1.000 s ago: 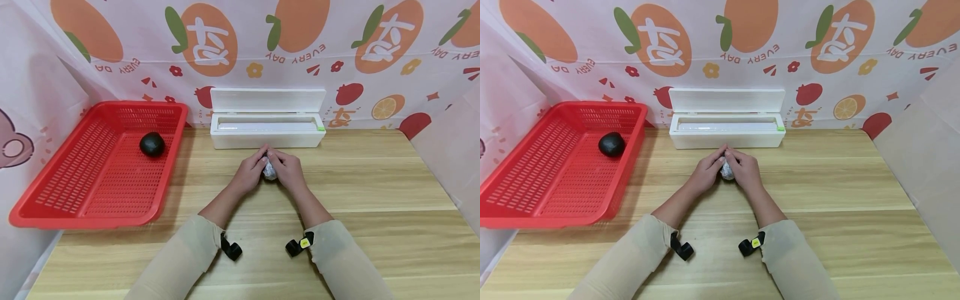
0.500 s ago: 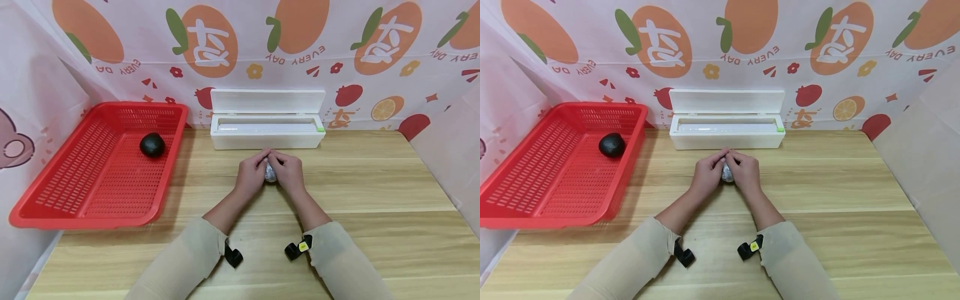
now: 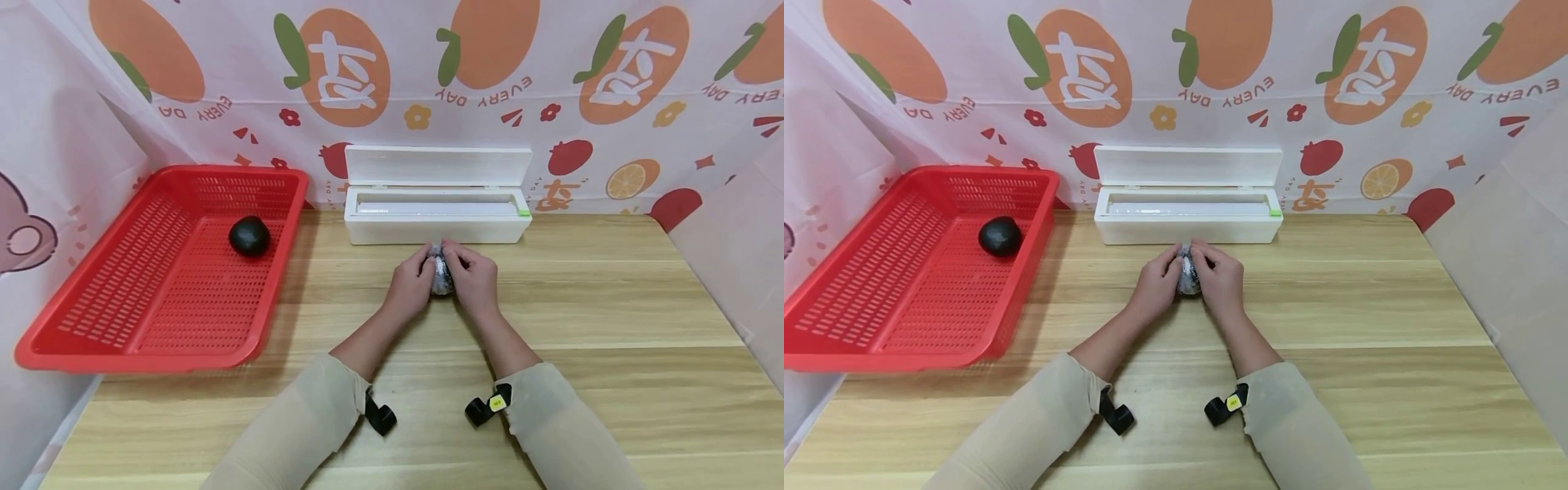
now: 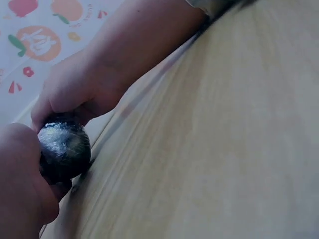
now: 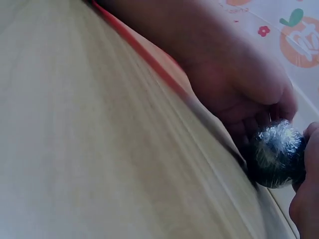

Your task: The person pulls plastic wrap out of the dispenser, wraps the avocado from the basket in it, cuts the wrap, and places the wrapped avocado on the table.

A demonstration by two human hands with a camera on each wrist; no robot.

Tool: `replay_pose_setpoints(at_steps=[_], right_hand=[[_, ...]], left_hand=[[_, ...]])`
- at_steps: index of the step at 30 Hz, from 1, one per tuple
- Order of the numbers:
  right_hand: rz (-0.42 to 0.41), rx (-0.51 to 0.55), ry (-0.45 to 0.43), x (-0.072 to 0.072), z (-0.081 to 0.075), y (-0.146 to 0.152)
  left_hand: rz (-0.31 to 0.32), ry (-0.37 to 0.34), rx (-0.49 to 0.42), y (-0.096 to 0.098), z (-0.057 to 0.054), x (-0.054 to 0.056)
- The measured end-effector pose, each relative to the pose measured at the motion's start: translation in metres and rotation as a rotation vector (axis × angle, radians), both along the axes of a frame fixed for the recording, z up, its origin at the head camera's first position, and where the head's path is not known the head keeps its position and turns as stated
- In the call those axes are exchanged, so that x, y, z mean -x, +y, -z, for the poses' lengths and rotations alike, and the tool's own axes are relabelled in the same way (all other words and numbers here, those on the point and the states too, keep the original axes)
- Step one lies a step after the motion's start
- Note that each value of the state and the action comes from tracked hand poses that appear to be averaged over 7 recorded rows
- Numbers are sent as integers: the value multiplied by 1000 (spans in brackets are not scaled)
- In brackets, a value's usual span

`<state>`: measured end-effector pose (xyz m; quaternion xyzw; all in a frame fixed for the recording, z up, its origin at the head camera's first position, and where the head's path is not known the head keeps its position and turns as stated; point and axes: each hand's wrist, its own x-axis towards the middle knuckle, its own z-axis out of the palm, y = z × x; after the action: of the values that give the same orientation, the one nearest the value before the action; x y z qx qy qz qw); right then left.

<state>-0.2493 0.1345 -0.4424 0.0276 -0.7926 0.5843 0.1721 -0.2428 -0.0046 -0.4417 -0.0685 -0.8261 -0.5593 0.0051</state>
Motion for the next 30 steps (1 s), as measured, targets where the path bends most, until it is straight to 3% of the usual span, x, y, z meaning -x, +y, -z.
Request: replay_pose_setpoints(at_steps=[5,9,19,24,30], right_hand=[[-85,68,-71,0,-3,5],[-187,126,-149,0,-7,10],[-289,-109,-84,1,-4,10],[-336,-147,-42,2,-5,11],[-360,-168,-32,2,-5,14]], left_hand=[[45,29,52,-2,2,1],[39,24,12,-4,2,2],[-22,49,-69,-8,2,8],[-76,62,-148,-10,2,12],[-95,67,-275,-11,3,12]])
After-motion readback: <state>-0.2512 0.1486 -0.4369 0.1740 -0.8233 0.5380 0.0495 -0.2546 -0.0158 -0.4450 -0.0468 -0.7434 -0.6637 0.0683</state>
